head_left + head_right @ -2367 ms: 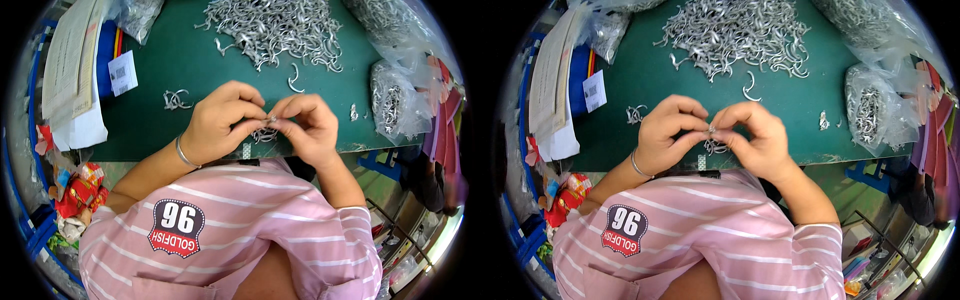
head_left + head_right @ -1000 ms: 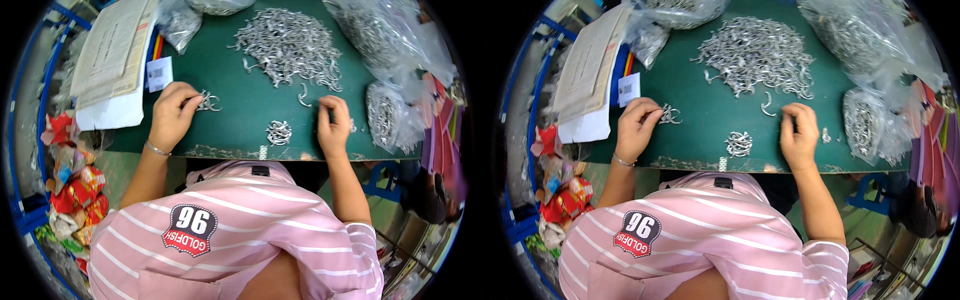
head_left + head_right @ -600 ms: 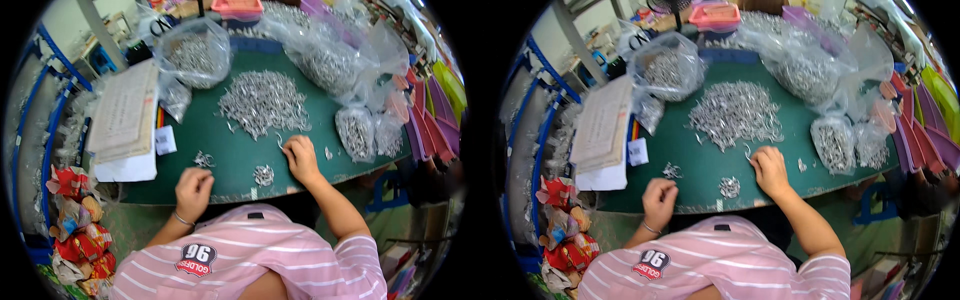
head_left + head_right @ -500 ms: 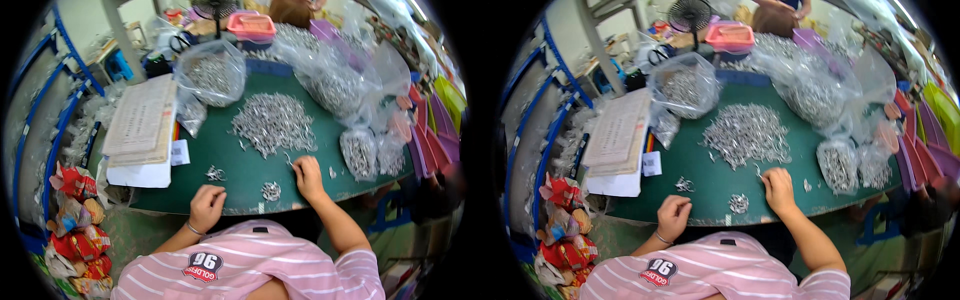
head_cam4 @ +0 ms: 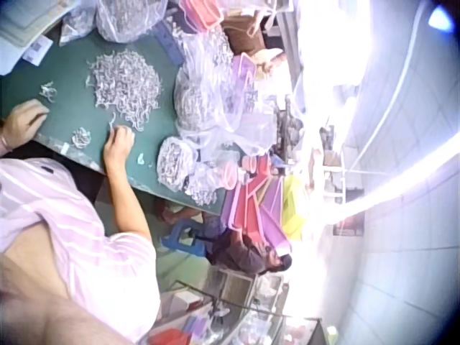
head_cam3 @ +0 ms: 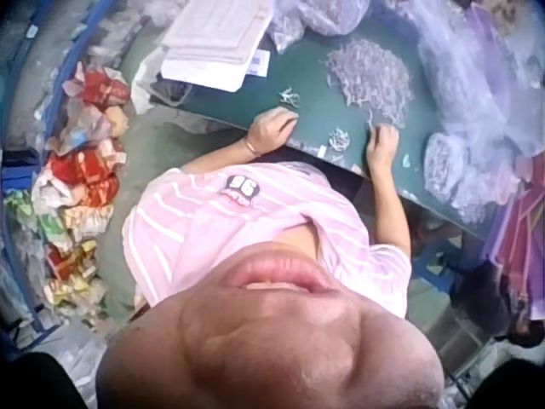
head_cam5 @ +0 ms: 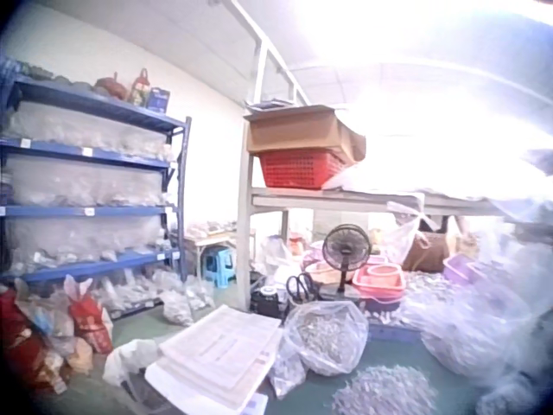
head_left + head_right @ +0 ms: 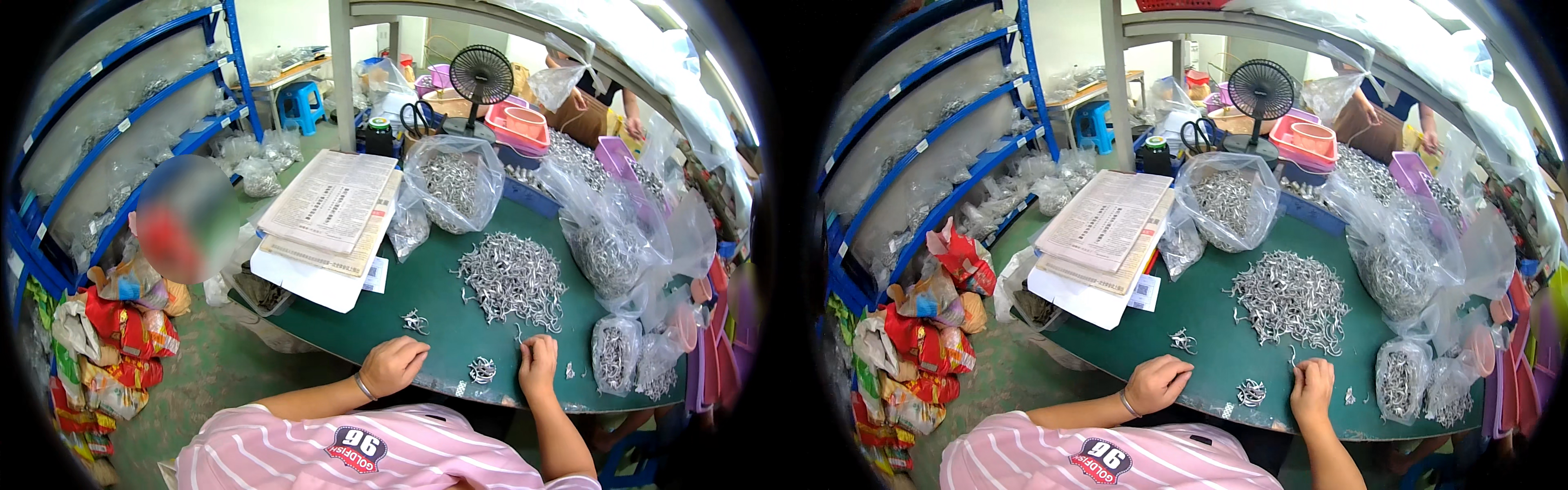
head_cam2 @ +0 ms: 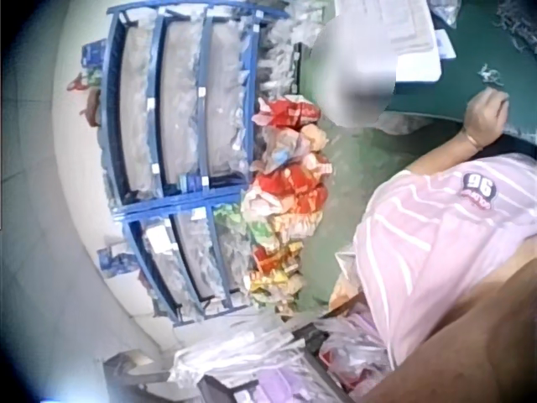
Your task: The person picks up two small curved metal components from a pile on the work table and joins them together by hand.
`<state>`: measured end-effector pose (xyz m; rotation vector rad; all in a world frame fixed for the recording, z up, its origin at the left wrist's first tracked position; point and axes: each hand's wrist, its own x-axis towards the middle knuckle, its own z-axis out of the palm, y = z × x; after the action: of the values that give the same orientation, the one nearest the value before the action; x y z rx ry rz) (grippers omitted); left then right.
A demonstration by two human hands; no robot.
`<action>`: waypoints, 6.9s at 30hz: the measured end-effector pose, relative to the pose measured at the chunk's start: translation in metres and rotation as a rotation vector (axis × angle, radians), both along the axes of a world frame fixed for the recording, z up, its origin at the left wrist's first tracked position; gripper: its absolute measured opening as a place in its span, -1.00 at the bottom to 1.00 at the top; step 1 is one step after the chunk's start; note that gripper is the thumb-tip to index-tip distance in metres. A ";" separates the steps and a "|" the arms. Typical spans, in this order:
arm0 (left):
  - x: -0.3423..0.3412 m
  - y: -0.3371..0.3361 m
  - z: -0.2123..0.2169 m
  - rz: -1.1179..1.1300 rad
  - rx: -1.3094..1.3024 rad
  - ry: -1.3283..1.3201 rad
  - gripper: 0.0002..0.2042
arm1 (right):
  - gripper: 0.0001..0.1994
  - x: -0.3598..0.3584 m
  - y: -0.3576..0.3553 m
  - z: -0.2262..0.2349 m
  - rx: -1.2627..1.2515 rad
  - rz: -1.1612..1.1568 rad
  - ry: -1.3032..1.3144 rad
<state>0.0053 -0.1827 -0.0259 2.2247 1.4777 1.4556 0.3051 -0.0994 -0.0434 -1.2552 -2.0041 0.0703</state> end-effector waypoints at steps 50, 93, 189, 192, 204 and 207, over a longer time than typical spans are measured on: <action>-0.012 0.001 -0.013 -0.194 -0.321 -0.279 -0.88 | -0.77 0.001 -0.003 0.008 -0.059 0.009 -0.081; 0.088 0.137 0.014 -0.271 -0.166 0.367 -0.93 | -0.73 -0.001 0.001 -0.004 -0.064 0.167 0.128; 0.070 0.082 0.014 -0.547 -0.699 -0.433 -0.62 | -0.85 -0.027 -0.031 0.024 -0.761 0.264 0.944; 0.071 0.081 0.015 -0.548 -0.714 -0.446 -0.63 | -0.74 -0.032 -0.034 0.021 -0.570 0.252 0.887; 0.065 0.082 0.014 -0.562 -0.653 -0.340 -0.91 | -0.75 -0.031 -0.036 0.016 -0.274 0.279 0.567; 0.059 0.083 0.018 -0.529 -0.559 -0.216 -0.91 | -0.81 -0.025 -0.026 0.032 -0.269 0.303 0.366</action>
<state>0.0643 -0.1001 -0.0083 1.8405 0.9626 0.9330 0.2802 -0.1251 -0.0119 -0.9973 -1.8825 0.6862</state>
